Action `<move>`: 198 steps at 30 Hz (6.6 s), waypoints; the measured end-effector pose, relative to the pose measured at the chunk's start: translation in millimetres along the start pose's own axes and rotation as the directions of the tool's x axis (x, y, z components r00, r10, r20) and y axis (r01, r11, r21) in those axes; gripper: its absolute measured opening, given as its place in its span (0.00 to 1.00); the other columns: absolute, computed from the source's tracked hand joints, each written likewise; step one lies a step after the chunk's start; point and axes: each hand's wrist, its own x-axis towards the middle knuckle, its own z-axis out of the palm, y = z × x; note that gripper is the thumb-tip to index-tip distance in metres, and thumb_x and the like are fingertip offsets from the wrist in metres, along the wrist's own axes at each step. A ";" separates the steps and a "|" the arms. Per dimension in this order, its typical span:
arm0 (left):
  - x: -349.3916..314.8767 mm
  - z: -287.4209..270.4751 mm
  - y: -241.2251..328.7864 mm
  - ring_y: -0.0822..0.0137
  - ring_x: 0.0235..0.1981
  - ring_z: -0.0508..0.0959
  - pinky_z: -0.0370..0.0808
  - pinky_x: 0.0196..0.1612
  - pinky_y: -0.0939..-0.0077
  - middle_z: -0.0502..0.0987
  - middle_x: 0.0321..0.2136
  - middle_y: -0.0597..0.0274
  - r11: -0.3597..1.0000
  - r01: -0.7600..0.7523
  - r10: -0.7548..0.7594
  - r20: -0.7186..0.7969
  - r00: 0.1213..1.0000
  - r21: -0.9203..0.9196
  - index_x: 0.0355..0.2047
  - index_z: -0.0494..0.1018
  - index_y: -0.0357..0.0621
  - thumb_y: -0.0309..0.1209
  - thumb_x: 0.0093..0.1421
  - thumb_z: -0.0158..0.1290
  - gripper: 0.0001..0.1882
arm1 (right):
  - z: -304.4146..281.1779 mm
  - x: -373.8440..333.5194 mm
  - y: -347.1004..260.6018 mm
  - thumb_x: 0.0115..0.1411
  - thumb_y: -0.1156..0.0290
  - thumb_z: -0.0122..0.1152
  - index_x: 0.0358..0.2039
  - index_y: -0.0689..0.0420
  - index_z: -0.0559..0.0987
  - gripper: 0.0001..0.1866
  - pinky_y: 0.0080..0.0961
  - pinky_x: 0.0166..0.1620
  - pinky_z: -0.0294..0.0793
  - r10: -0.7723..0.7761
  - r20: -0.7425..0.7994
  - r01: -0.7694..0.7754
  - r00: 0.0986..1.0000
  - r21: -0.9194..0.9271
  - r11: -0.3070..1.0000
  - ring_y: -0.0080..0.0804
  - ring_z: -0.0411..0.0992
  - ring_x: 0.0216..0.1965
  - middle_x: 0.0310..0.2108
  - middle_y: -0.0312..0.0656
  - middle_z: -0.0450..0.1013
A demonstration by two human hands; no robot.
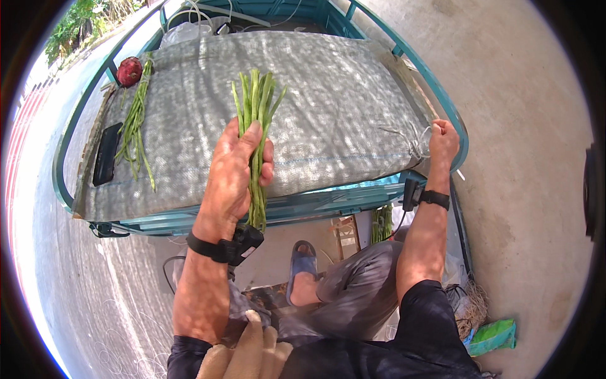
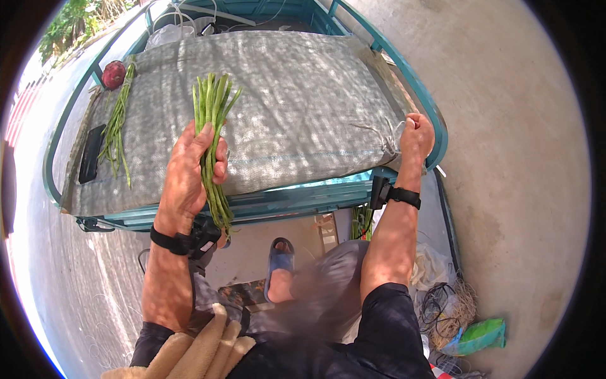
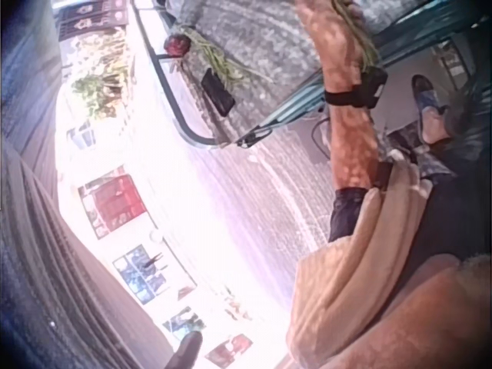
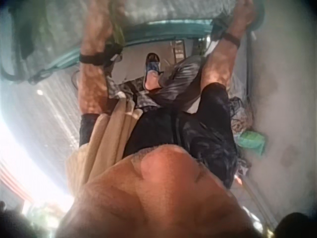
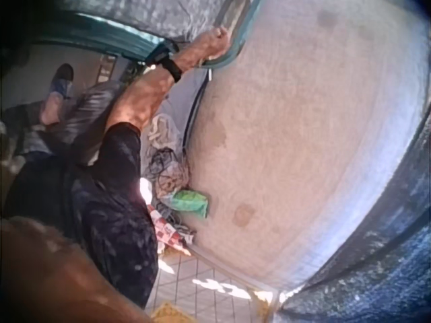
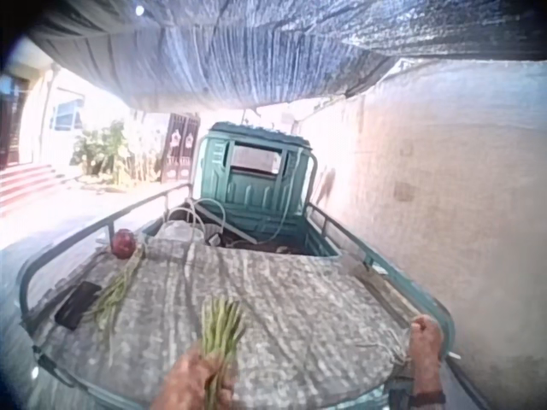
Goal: The person bundles green beans by hand, wrapping a white string around a bunch and tying it into a knot. They place the tied bundle on the truck bed and repeat the process with another bunch of green beans.
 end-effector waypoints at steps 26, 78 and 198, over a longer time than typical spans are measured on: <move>-2.2 0.4 2.2 0.77 0.21 0.71 0.67 0.22 0.83 0.72 0.27 0.66 1.000 0.010 -0.010 -0.024 1.000 -0.002 0.53 0.70 0.43 0.39 0.75 0.50 0.15 | -1.9 2.5 15.4 0.60 0.81 0.50 0.41 0.61 0.85 0.15 0.32 0.44 0.79 0.076 0.095 -0.087 0.993 0.107 0.990 0.34 0.82 0.36 0.35 0.46 0.83; 13.1 -26.3 -7.0 0.55 0.47 0.82 0.82 0.51 0.57 0.79 0.42 0.56 0.866 -0.087 0.045 -0.097 0.994 -0.493 0.50 0.72 0.39 0.33 0.73 0.52 0.11 | -27.2 -134.0 -243.5 0.62 0.69 0.71 0.46 0.63 0.78 0.16 0.22 0.29 0.76 -0.562 0.826 -0.294 -0.037 0.529 0.796 0.21 0.77 0.25 0.26 0.35 0.77; 13.0 -0.6 -17.8 0.44 0.56 0.79 0.79 0.59 0.53 0.75 0.55 0.35 0.893 0.061 -0.064 0.008 0.998 -0.445 0.53 0.66 0.31 0.29 0.75 0.41 0.13 | -58.3 -127.4 -236.3 0.54 0.71 0.70 0.29 0.62 0.75 0.11 0.32 0.30 0.72 -0.621 0.761 0.075 0.188 0.619 0.782 0.31 0.74 0.24 0.22 0.41 0.75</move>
